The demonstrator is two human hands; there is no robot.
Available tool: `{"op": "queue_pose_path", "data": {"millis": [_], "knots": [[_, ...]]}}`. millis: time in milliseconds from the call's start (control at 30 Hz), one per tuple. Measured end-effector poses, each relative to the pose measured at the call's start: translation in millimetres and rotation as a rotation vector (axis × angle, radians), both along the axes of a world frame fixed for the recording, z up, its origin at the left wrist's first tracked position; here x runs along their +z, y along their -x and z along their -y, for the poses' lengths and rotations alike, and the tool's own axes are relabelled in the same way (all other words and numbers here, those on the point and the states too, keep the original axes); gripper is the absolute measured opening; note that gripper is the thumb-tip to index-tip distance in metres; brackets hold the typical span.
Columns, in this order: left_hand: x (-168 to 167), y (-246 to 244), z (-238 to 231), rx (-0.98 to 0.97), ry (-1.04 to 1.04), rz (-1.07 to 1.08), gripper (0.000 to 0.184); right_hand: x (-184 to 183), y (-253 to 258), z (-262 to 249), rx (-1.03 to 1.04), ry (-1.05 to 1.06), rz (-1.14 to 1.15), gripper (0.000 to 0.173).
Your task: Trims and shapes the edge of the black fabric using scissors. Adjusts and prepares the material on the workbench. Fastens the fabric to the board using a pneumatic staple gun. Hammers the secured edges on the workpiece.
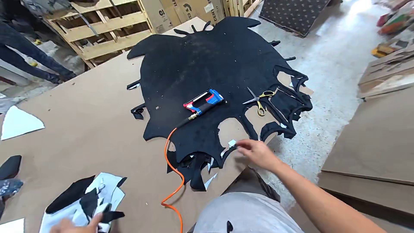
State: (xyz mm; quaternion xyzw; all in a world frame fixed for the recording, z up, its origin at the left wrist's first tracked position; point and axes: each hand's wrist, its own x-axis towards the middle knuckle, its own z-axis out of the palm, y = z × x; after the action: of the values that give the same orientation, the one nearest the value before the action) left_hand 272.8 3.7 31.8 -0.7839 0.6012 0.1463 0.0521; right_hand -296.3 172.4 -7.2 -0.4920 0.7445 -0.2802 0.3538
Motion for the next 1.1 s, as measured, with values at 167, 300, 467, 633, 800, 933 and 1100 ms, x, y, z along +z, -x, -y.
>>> {"op": "queue_pose_path", "data": {"millis": [167,300,467,633,800,933,1100], "knots": [[-36.2,190.6,-0.1,-0.287,-0.014,-0.428,0.052,-20.9,93.1,-17.4,-0.24,-0.094,-0.117,0.022],[-77.2,381.8,19.2,0.123,-0.235,-1.086,0.036,-37.2,140.0,32.5,-0.128,-0.038,-0.249,0.027],[-122.1,545.1,95.8,0.584,-0.38,-1.349,0.082,-78.6,174.5,130.3,0.235,0.132,-0.421,0.036],[-139.1,587.4,137.6,0.937,-0.33,-1.282,0.096,-136.0,212.9,187.0,0.602,0.118,-0.521,0.055],[-129.3,599.3,131.3,1.097,-0.011,-1.247,0.07,-135.7,243.5,186.5,0.74,0.164,-0.496,0.056],[-121.3,607.3,129.6,1.168,0.051,-1.347,0.069,-133.6,222.5,178.2,0.669,0.059,-0.561,0.078],[-127.3,587.7,152.5,1.084,-0.107,-1.28,0.081,-138.5,201.6,175.8,0.634,-0.073,-0.635,0.087]]}}
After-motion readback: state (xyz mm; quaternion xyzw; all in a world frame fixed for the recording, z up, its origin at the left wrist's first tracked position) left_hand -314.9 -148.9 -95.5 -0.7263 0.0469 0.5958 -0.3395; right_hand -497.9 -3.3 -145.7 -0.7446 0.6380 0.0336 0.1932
